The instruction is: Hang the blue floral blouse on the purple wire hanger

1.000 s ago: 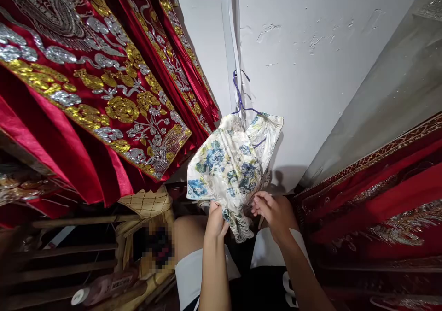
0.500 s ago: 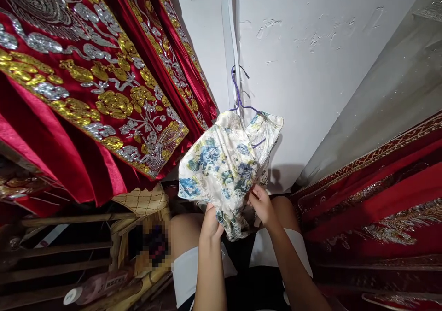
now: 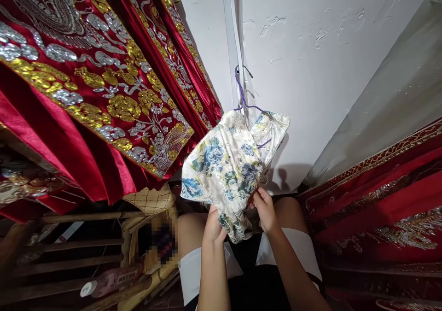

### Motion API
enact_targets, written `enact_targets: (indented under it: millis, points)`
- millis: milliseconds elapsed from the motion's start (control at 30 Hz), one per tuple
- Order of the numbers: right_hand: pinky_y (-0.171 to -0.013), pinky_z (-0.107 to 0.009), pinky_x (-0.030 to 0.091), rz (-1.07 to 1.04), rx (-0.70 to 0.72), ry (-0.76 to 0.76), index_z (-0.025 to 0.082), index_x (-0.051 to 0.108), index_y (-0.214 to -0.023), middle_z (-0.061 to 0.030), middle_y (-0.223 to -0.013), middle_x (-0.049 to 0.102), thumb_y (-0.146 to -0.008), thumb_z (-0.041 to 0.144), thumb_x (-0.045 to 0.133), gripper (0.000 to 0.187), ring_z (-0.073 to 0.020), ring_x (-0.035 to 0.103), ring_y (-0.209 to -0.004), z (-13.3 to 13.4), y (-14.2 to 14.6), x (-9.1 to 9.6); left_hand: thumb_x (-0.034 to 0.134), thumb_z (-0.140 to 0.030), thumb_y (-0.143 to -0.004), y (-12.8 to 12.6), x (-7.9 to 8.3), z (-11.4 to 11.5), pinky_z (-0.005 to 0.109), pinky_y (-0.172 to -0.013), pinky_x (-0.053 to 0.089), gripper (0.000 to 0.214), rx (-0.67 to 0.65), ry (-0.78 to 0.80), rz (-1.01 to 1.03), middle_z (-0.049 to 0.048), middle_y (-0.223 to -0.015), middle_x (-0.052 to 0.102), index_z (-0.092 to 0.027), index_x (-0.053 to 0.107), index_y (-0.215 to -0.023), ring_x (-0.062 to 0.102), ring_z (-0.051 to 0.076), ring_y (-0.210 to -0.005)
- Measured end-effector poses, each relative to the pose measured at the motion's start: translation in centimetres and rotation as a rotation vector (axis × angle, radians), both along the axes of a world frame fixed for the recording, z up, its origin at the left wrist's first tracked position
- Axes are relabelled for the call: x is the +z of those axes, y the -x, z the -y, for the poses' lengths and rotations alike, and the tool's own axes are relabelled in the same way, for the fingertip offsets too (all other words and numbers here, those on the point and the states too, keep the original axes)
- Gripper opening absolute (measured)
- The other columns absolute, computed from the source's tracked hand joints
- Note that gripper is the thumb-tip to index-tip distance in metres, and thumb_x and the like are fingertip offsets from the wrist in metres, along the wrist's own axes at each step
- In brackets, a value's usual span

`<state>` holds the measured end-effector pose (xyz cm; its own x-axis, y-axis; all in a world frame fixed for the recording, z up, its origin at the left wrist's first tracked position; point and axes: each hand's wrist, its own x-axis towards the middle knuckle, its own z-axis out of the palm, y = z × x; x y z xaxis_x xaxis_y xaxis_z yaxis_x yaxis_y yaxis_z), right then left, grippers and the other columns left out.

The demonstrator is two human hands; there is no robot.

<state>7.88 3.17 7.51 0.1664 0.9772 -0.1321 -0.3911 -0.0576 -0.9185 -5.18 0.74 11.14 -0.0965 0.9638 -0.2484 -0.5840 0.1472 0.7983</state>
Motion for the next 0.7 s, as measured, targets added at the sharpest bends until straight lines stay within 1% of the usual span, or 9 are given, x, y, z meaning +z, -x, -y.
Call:
enact_targets:
  millis: [167,300,367,433,500,533,567,633,700]
  points:
    - [-0.047,-0.026,0.03,-0.093,-0.029,0.014,0.024,0.051,-0.069,0.0046,-0.055,0.049,-0.067,0.05,0.078,0.037,-0.012,0.039,-0.05,0.4,0.0,0.5,0.087,-0.029,-0.056,-0.4,-0.4,0.1,0.041,-0.094,0.059,0.062,-0.022,-0.024,0.02,0.0092,-0.104,0.08,-0.027,0.072,-0.116,0.073,0.034,-0.11]
    - [-0.046,-0.026,0.03,-0.192,-0.039,0.053,0.023,0.051,-0.066,0.0051,-0.054,0.046,-0.066,0.044,0.078,0.034,-0.0103,0.037,-0.048,0.6,-1.2,1.0,0.086,-0.03,-0.061,0.5,-1.0,-0.6,0.038,-0.095,0.055,0.054,0.082,-0.073,0.015,0.0067,-0.101,0.079,-0.027,0.073,-0.112,0.073,0.03,-0.106]
    - [-0.045,-0.026,0.028,-0.2,-0.042,0.075,0.023,0.052,-0.064,0.006,-0.052,0.042,-0.066,0.041,0.076,0.03,-0.0097,0.034,-0.047,0.6,-1.9,1.2,0.085,-0.032,-0.064,1.7,-1.6,-1.2,0.037,-0.094,0.053,0.047,0.191,-0.093,0.002,0.0066,-0.1,0.077,-0.024,0.073,-0.108,0.072,0.028,-0.104]
    - [-0.044,-0.026,0.026,-0.228,-0.052,0.097,0.022,0.053,-0.062,0.0065,-0.05,0.04,-0.064,0.039,0.076,0.029,-0.0089,0.033,-0.046,0.7,-2.2,1.1,0.085,-0.032,-0.067,3.1,-2.3,-1.9,0.032,-0.088,0.051,0.039,0.383,-0.105,-0.045,0.0047,-0.096,0.074,-0.022,0.073,-0.103,0.07,0.023,-0.098]
    - [-0.045,-0.025,0.025,-0.264,-0.056,0.109,0.022,0.053,-0.061,0.0067,-0.05,0.04,-0.063,0.038,0.077,0.028,-0.0082,0.033,-0.047,0.7,-2.1,1.0,0.085,-0.03,-0.067,4.1,-2.7,-2.4,0.025,-0.082,0.048,0.034,0.624,-0.14,-0.1,0.0008,-0.09,0.07,-0.022,0.071,-0.097,0.066,0.015,-0.088]
    - [-0.045,-0.025,0.025,-0.28,-0.052,0.113,0.021,0.053,-0.062,0.0069,-0.05,0.04,-0.064,0.038,0.077,0.029,-0.0078,0.033,-0.046,0.7,-1.9,0.9,0.086,-0.028,-0.066,4.4,-2.8,-2.5,0.023,-0.079,0.046,0.032,0.714,-0.166,-0.116,-0.001,-0.087,0.067,-0.021,0.07,-0.093,0.064,0.012,-0.083]
    - [-0.045,-0.024,0.025,-0.291,-0.045,0.114,0.021,0.053,-0.062,0.0072,-0.05,0.04,-0.064,0.038,0.077,0.029,-0.0075,0.033,-0.046,0.8,-1.6,0.8,0.087,-0.028,-0.064,4.5,-2.8,-2.5,0.022,-0.077,0.046,0.032,0.757,-0.191,-0.123,-0.0022,-0.084,0.065,-0.021,0.069,-0.089,0.061,0.01,-0.079]
    - [-0.045,-0.024,0.025,-0.3,-0.02,0.117,0.021,0.054,-0.065,0.0074,-0.051,0.041,-0.065,0.038,0.078,0.03,-0.0072,0.033,-0.046,1.0,-1.0,0.6,0.089,-0.028,-0.061,4.0,-2.3,-2.3,0.02,-0.073,0.045,0.033,0.69,-0.225,-0.126,-0.0028,-0.08,0.062,-0.019,0.067,-0.083,0.058,0.009,-0.074]
    - [-0.045,-0.024,0.026,-0.297,0.018,0.118,0.021,0.055,-0.067,0.0074,-0.052,0.043,-0.066,0.04,0.079,0.03,-0.0072,0.034,-0.046,1.2,-0.6,0.5,0.09,-0.029,-0.061,2.9,-1.7,-2.0,0.02,-0.069,0.045,0.032,0.488,-0.226,-0.144,-0.0027,-0.077,0.06,-0.018,0.066,-0.08,0.056,0.009,-0.07]
